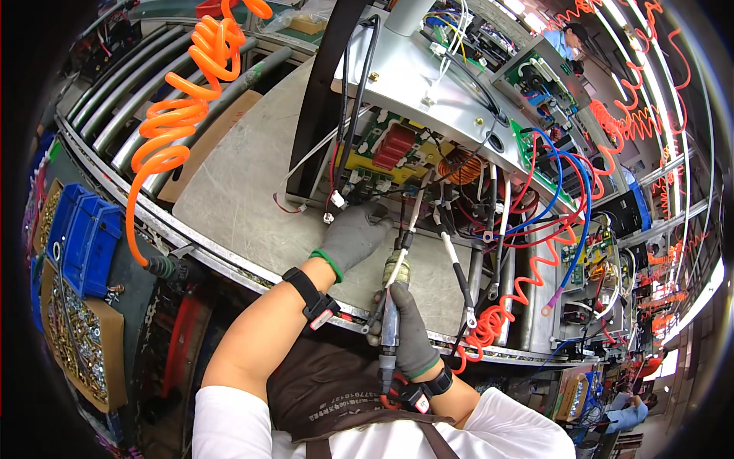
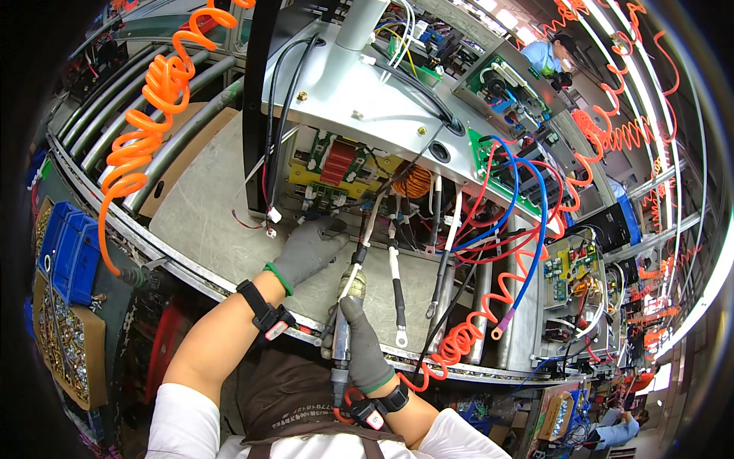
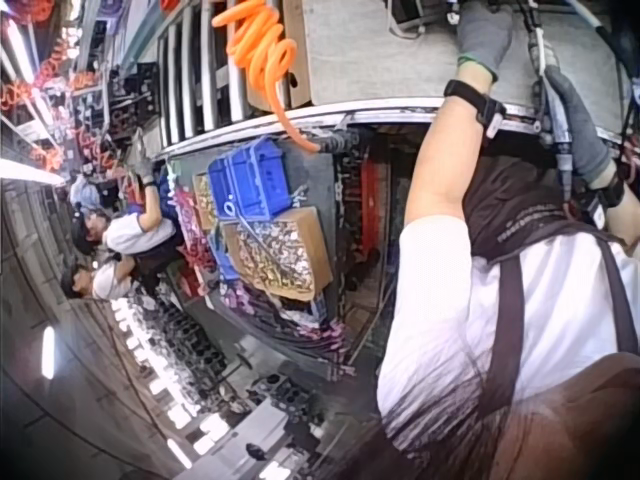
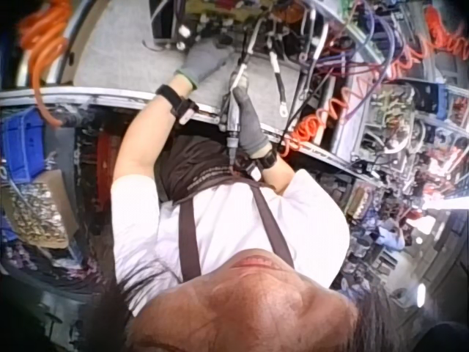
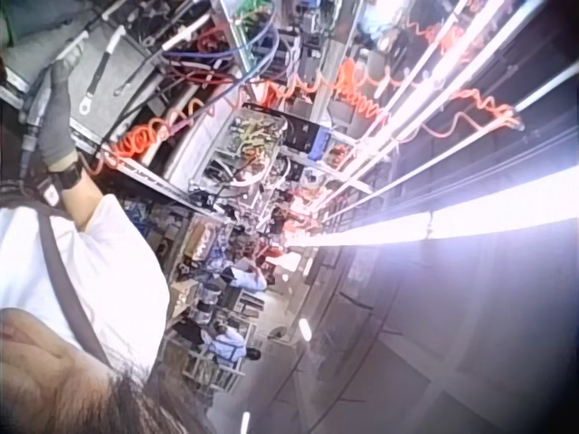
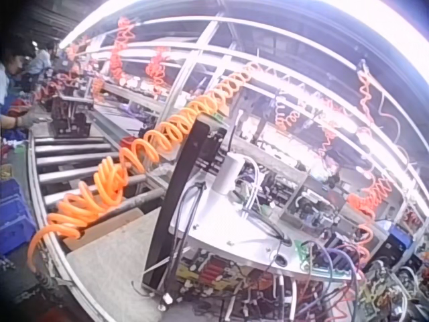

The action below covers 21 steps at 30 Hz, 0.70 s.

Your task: Assembling and wiring electrical power units on an industrial production line using a pneumatic screwdriver.

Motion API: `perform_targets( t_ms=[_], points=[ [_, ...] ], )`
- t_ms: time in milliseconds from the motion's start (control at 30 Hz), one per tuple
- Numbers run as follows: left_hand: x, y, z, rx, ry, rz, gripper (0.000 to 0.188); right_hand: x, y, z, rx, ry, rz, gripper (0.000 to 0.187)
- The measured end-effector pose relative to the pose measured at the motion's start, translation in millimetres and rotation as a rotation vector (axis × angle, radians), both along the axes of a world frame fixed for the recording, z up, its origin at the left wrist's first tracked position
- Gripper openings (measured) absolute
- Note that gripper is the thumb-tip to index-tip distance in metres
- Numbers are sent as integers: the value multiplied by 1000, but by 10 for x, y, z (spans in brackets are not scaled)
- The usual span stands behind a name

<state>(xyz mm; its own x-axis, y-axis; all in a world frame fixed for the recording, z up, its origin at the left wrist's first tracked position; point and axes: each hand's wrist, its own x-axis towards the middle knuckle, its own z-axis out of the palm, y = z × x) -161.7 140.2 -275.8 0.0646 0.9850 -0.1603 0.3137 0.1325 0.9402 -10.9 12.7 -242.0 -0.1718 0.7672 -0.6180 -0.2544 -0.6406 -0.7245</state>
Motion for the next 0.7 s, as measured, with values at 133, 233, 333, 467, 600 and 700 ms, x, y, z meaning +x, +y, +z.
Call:
perform_targets(
  t_ms=[133,233,333,467,600,700],
  points=[
    [3,5,1,-33,-49,2,50,-1,5,-4,-7,2,-2,47],
    [10,6,-8,10,-4,15,50,-7,13,-7,-19,7,-3,47],
    [10,7,-13,11,-25,38,49,-20,15,-8,-37,12,-16,47],
    [4,21,-6,-44,-65,10,49,-33,16,-5,-3,7,-4,46],
    [14,17,-11,-16,-48,32,46,-39,21,1,-29,20,-6,46],
    [21,0,-36,22,-52,48,44,-45,18,3,-44,31,-15,46]
  ],
)
